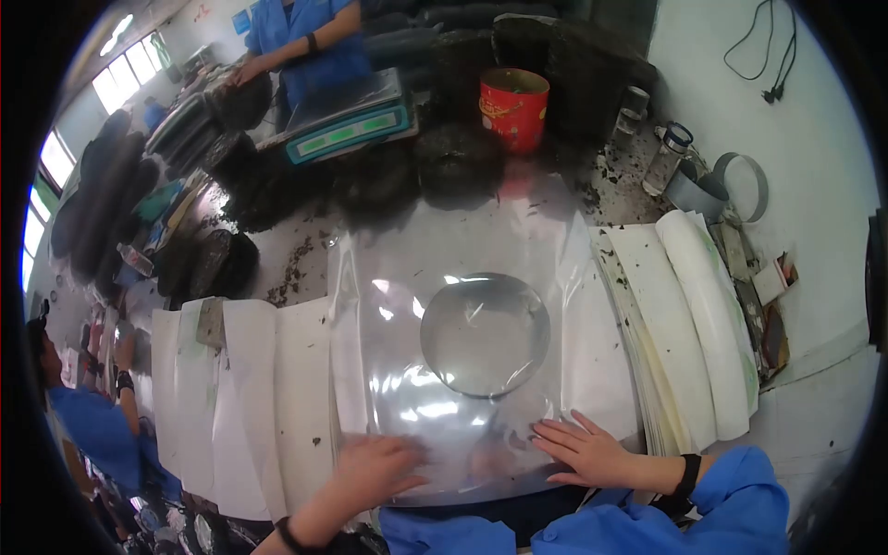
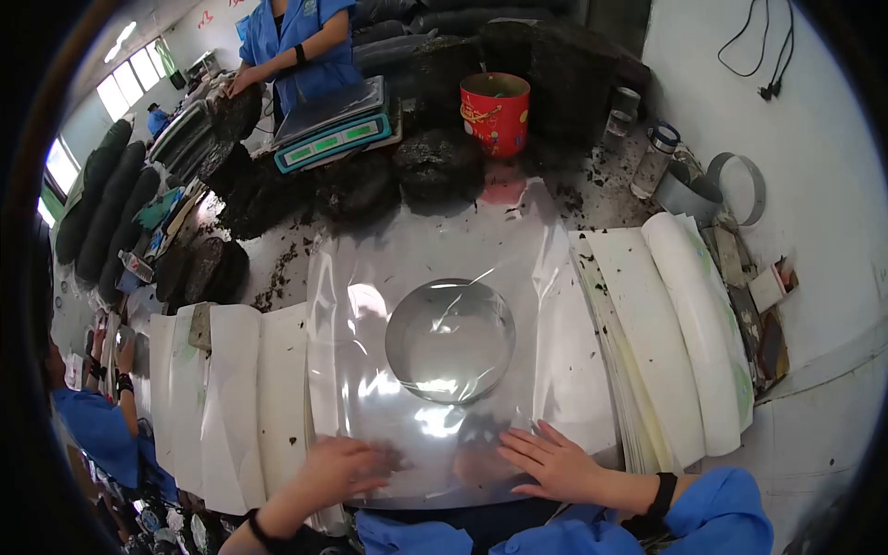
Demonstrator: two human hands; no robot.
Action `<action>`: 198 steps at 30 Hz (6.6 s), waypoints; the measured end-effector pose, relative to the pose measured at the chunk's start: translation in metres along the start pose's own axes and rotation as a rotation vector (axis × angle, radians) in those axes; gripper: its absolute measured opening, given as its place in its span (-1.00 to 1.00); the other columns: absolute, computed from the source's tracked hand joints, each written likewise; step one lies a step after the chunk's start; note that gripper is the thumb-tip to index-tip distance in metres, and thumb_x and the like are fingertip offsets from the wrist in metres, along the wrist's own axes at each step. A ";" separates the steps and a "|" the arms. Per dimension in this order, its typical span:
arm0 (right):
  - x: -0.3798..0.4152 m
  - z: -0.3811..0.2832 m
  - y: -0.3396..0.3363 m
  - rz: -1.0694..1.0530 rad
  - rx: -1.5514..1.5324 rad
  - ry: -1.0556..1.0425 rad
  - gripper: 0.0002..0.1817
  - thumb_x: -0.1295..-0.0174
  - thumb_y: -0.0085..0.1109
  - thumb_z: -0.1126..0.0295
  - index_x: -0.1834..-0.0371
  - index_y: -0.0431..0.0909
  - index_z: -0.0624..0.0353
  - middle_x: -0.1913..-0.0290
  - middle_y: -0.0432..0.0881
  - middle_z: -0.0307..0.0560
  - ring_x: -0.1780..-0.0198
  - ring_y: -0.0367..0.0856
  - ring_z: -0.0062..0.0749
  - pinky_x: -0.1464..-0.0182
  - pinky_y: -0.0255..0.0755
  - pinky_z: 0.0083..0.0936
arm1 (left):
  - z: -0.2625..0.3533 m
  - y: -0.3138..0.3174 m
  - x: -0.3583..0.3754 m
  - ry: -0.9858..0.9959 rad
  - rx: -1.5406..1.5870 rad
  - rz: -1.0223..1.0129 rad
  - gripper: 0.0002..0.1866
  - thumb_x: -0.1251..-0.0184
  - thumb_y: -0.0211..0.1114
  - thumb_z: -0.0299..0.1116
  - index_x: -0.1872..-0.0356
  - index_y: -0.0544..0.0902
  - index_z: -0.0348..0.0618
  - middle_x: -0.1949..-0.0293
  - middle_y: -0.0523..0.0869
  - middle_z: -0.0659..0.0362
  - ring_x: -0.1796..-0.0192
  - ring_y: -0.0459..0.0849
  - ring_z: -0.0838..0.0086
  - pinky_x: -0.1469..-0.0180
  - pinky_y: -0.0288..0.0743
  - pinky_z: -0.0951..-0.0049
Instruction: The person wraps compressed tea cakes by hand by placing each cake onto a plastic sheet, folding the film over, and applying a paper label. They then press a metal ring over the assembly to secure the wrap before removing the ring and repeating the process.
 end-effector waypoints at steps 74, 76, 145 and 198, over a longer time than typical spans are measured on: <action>-0.229 0.232 -0.062 0.552 -0.493 0.460 -0.39 -0.25 0.24 0.02 -0.23 0.44 0.22 -0.15 0.54 0.19 -0.19 0.53 -0.08 -0.21 0.39 -0.29 | 0.041 0.058 -0.126 0.530 0.235 -0.032 -0.24 -0.22 0.36 -0.23 -0.40 0.25 -0.29 -0.39 0.35 -0.05 -0.40 0.36 0.12 -0.40 0.26 0.17; -0.277 0.295 -0.067 0.574 -0.463 0.626 -0.29 -0.20 0.25 -0.06 -0.22 0.42 0.32 -0.14 0.53 0.25 -0.18 0.53 -0.02 -0.17 0.42 -0.31 | 0.050 0.046 -0.125 0.462 0.191 -0.108 -0.15 -0.20 0.31 -0.06 -0.45 0.21 -0.23 -0.48 0.21 -0.01 -0.53 0.15 0.23 -0.52 -0.05 0.04; -0.126 0.061 -0.062 0.761 -1.101 0.391 -0.24 -0.15 0.39 0.25 -0.38 0.24 0.22 -0.21 0.45 0.00 -0.23 0.42 -0.28 -0.30 0.28 -0.39 | -0.024 -0.002 -0.116 -0.464 1.350 0.789 -0.57 -0.53 -0.05 -0.39 -0.32 0.39 -0.38 -0.32 0.49 -0.01 -0.38 0.41 0.28 -0.40 0.21 0.43; 0.016 0.162 -0.070 0.647 -0.826 0.658 -0.21 -0.36 0.09 0.38 -0.55 -0.15 0.16 0.15 0.66 -0.05 0.10 0.64 -0.41 -0.02 0.50 -0.43 | -0.005 0.059 -0.159 0.143 -0.201 0.113 0.07 -0.24 0.09 0.37 -0.49 0.03 -0.33 -0.50 -0.04 -0.28 -0.57 -0.15 -0.05 -0.51 -0.30 -0.12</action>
Point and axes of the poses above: each hand's wrist, its own x-axis away from the middle knuckle, its own y-axis out of the palm, z = x × y, the point moved 4 cm from there along -x, towards the middle knuckle
